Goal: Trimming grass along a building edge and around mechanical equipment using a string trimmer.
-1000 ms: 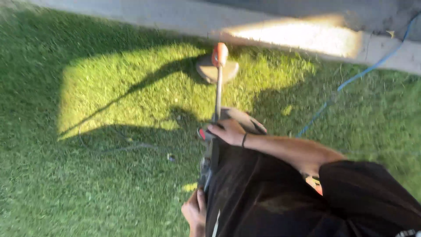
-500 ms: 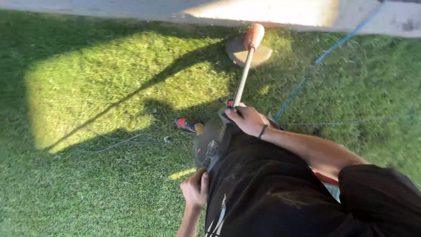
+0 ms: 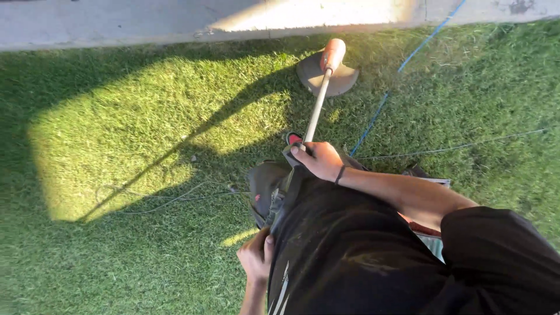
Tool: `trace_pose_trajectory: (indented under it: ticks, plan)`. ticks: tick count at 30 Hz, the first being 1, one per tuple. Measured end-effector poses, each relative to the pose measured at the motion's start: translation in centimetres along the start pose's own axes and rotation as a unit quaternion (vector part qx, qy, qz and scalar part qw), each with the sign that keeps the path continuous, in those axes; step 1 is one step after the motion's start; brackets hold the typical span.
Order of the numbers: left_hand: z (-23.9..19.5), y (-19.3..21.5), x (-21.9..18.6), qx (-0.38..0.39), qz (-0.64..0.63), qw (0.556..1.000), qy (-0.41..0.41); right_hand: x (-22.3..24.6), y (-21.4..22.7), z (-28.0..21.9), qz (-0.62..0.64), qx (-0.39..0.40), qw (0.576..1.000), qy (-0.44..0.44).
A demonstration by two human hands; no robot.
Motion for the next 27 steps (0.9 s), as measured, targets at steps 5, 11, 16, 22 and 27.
trace_pose_trajectory:
  ticks: [5,11,16,22,27]
  plan:
    - [-2.8,0.7,0.4,-0.009,0.002,0.998,0.064,1.9,-2.5,-0.2,-0.011,0.057,0.998,0.021]
    - [-7.1,0.1,1.7,-0.037,-0.019,0.996,0.08,2.0,-5.6,-0.9,-0.03,0.085,0.993,0.076]
    - [-9.2,-0.6,2.3,-0.03,-0.013,0.995,0.095,0.6,-5.9,-2.0,-0.021,0.071,0.994,0.083]
    - [-7.6,-1.5,1.8,-0.039,0.033,0.996,0.07,0.2,-2.9,-2.0,-0.035,0.086,0.994,0.05]
    - [-2.4,-3.9,-3.1,0.024,-0.008,0.997,0.076,-4.4,2.5,-1.6,0.02,0.02,0.999,0.017]
Point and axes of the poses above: each hand's wrist, its own z-axis towards the middle knuckle, its own y-axis out of the back of the hand, x = y × z, the point moved 3 cm from there along z, towards the middle knuckle, and after that the axes turned 3 degrees about -x, right-handed, at the moved point
